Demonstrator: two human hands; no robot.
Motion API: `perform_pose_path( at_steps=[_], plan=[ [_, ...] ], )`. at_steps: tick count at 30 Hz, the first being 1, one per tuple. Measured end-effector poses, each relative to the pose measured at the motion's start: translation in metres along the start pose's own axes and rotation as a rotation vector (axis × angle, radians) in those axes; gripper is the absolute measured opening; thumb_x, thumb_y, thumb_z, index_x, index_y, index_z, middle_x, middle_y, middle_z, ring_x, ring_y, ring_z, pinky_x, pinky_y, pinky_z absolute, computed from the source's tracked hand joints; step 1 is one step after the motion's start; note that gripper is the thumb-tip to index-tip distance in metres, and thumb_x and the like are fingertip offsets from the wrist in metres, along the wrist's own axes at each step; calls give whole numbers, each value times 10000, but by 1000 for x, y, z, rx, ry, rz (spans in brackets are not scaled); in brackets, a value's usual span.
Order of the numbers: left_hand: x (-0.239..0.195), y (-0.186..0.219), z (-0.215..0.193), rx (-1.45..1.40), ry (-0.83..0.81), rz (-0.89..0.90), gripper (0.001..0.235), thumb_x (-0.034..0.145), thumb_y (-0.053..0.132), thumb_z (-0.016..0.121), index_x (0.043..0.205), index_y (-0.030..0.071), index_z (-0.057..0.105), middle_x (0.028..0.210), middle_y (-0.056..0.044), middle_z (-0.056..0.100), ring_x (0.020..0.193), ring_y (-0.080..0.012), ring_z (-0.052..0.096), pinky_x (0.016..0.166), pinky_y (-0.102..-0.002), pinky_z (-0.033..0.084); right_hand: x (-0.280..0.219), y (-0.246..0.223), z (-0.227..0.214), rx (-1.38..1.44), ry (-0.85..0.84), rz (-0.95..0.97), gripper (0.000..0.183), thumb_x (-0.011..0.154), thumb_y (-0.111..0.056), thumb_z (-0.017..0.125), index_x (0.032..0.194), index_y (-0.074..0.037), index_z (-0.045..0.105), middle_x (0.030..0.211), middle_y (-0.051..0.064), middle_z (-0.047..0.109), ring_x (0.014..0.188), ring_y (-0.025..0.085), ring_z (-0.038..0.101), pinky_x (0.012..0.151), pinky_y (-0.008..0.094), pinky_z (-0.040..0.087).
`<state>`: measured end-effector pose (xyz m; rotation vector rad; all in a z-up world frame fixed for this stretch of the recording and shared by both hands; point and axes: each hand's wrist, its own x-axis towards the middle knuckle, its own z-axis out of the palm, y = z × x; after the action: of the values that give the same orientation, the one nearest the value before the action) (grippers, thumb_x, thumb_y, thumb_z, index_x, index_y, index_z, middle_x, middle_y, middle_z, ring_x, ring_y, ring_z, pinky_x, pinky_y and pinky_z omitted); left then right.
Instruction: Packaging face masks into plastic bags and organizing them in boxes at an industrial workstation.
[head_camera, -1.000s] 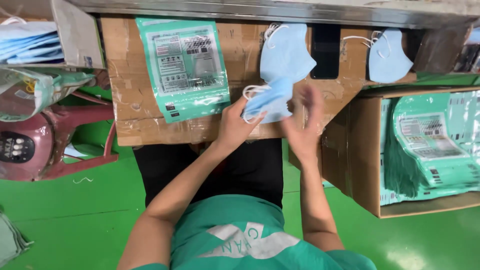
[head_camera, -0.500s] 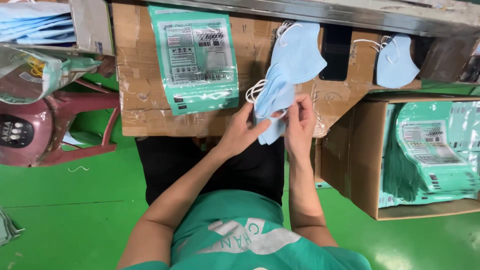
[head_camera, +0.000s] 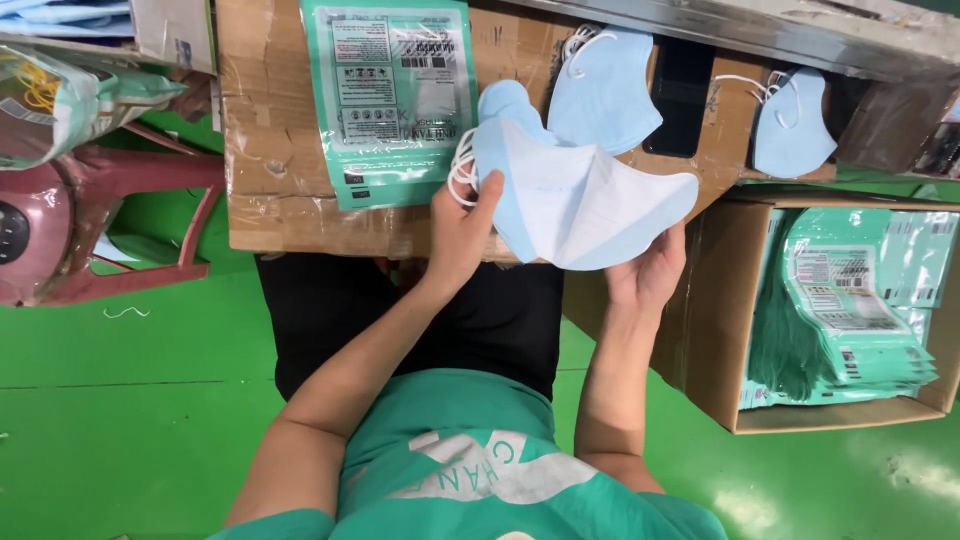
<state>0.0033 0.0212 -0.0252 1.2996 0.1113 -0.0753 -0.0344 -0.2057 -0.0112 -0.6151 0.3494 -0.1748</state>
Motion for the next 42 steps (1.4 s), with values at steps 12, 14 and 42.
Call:
perform_pose_path(
  at_steps=[12, 14, 42],
  plan=[
    [-16, 12, 16, 97, -104, 25, 372, 956, 123, 697, 1271, -44, 594, 1068, -85, 703, 945, -151, 659, 816, -310, 535, -8, 40, -19, -37, -185, 92, 332, 1168, -250, 532, 1333, 38, 553, 1412, 166, 559, 1264, 272, 577, 1071, 418, 479],
    [-22, 13, 19, 259, -180, 175, 536, 870, 100, 761, 1330, -49, 530, 1145, -131, 680, 1023, -206, 661, 880, -338, 531, -15, 47, -14, -25, -418, 73, 261, 1269, -222, 572, 1274, 38, 553, 1399, 141, 525, 1218, 223, 543, 1009, 351, 464],
    [46, 46, -120, 1292, -234, 940, 295, 815, 56, 691, 1107, 20, 665, 1122, -104, 636, 1062, -293, 626, 932, -397, 541, 22, 85, 1, -824, -60, -224, 429, 1080, -224, 557, 1431, 18, 511, 1290, 134, 654, 1121, 183, 658, 951, 325, 561]
  ],
)
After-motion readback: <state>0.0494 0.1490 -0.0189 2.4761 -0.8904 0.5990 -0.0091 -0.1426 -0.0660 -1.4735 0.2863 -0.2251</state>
